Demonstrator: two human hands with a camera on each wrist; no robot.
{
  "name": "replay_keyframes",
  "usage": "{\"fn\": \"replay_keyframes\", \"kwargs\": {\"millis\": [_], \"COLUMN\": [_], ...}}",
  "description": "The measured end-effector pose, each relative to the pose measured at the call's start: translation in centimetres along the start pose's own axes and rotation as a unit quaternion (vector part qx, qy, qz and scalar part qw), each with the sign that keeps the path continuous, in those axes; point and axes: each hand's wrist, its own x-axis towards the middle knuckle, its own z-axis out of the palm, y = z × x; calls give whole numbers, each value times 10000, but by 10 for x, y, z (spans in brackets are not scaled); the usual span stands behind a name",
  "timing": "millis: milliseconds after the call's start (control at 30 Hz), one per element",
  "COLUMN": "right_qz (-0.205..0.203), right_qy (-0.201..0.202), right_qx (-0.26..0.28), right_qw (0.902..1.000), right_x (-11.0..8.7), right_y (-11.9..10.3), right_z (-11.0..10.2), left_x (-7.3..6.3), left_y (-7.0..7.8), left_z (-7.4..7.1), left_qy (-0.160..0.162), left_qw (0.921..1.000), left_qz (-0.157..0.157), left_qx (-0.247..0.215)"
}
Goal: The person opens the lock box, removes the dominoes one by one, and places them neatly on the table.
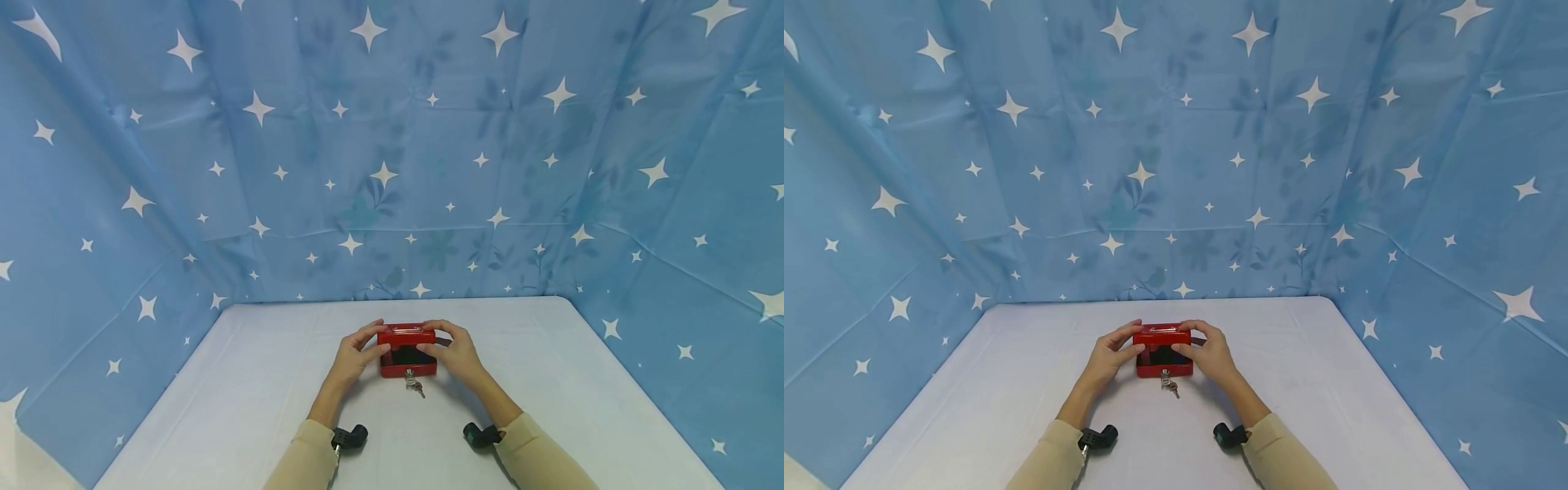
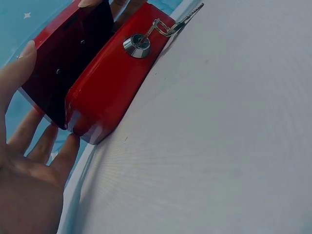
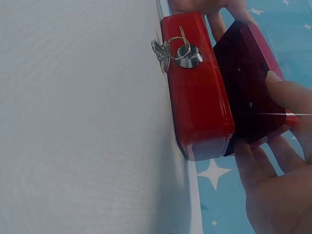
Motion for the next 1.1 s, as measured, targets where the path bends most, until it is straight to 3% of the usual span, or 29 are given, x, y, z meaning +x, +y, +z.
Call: {"fn": "replay_keyframes", "kwargs": {"millis": [267, 667, 1100], "right_qz": [51, -223, -351], "right_qy": [0, -88, 295], "right_qx": [230, 714, 583], "right_qw": [9997, 9972, 9972], "right_x": [-1, -2, 2], "right_y": [-1, -1, -5], "right_z": [-1, -3, 2], "left_x": [1, 0, 4], "left_y": [0, -1, 2], "left_z": [1, 0, 5], "left_qy": [182, 349, 718], "left_qw": [9998, 9983, 9968], "left_qz": [-35, -213, -100], "left_qx": [-36, -407, -341]}}
